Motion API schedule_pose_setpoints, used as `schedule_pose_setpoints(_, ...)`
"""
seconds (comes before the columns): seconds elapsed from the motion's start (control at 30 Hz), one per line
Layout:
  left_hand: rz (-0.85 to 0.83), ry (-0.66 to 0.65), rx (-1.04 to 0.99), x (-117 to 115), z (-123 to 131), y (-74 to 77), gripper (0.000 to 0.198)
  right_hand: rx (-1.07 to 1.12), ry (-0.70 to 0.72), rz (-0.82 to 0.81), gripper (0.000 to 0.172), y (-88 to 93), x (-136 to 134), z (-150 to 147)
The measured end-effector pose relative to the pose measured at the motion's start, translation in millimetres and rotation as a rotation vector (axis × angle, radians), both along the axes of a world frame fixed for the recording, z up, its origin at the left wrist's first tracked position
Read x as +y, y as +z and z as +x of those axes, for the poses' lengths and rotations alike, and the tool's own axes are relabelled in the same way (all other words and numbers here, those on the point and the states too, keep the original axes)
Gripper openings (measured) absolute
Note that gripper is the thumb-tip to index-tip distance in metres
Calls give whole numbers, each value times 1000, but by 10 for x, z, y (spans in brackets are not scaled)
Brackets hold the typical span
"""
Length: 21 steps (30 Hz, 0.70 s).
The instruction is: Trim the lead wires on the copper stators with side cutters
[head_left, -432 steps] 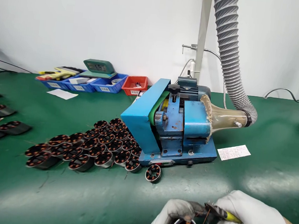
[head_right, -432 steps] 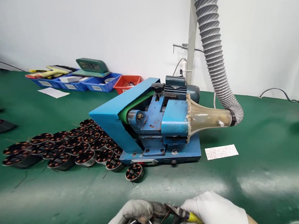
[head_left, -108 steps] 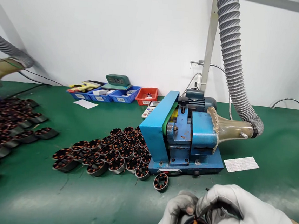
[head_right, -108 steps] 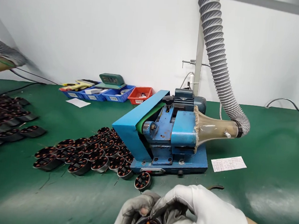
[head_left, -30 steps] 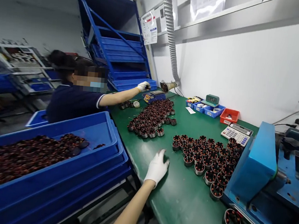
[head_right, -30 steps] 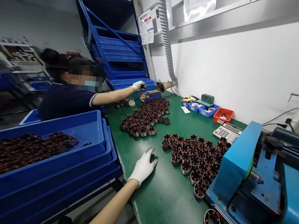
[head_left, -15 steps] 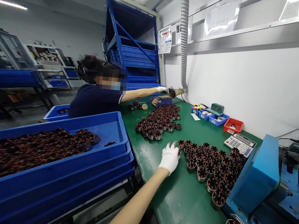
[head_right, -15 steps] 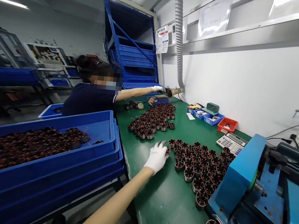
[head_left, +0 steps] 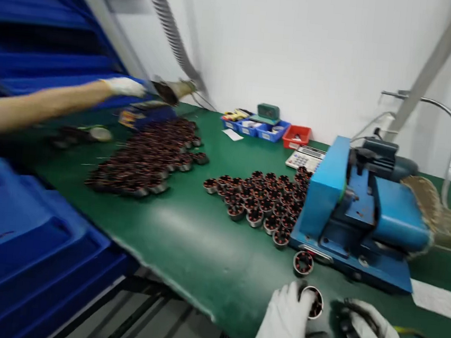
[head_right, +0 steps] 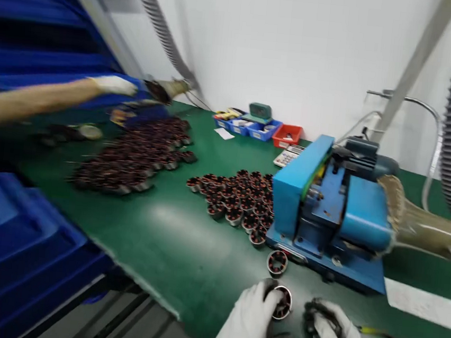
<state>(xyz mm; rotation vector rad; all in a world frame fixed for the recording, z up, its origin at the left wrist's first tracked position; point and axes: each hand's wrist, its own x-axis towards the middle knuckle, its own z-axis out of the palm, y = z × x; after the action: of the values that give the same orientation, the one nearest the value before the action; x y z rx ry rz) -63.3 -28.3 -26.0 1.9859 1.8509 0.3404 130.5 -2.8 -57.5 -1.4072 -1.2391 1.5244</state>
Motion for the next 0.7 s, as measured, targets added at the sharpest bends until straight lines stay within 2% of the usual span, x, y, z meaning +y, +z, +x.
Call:
schedule_pose_setpoints(0.07,19,-5,-38,-38,-33,-45,67,107,-54,-21,39,26,-54,30)
schedule_pose_setpoints(0.13,89,-46,-59,-33,-85,-108,76,76,-14,-44,43,109,-100,-15)
schedule_pose_setpoints(0.2,167,-94,-78,11,-99,-159,73,-45,104,-53,47,235,-103,-94)
schedule_pose_setpoints(0.3,261,-81,-123,92,-30,-168,60,-268,236,47,48,413,-28,-176)
schedule_pose_setpoints(0.37,299,-55,-146,128,43,-142,54,-364,300,100,41,467,39,-190)
schedule_pose_setpoints(0.47,315,-51,-165,145,126,-103,46,-405,339,95,19,456,115,-189)
schedule_pose_setpoints(0.53,320,-55,-173,141,147,-89,41,-417,317,81,10,443,143,-187)
schedule_pose_setpoints(0.6,319,-61,-179,132,144,-87,37,-446,246,87,11,468,162,-170)
schedule_pose_setpoints(0.7,291,-77,-184,108,122,-110,34,-510,21,144,13,571,188,-78)
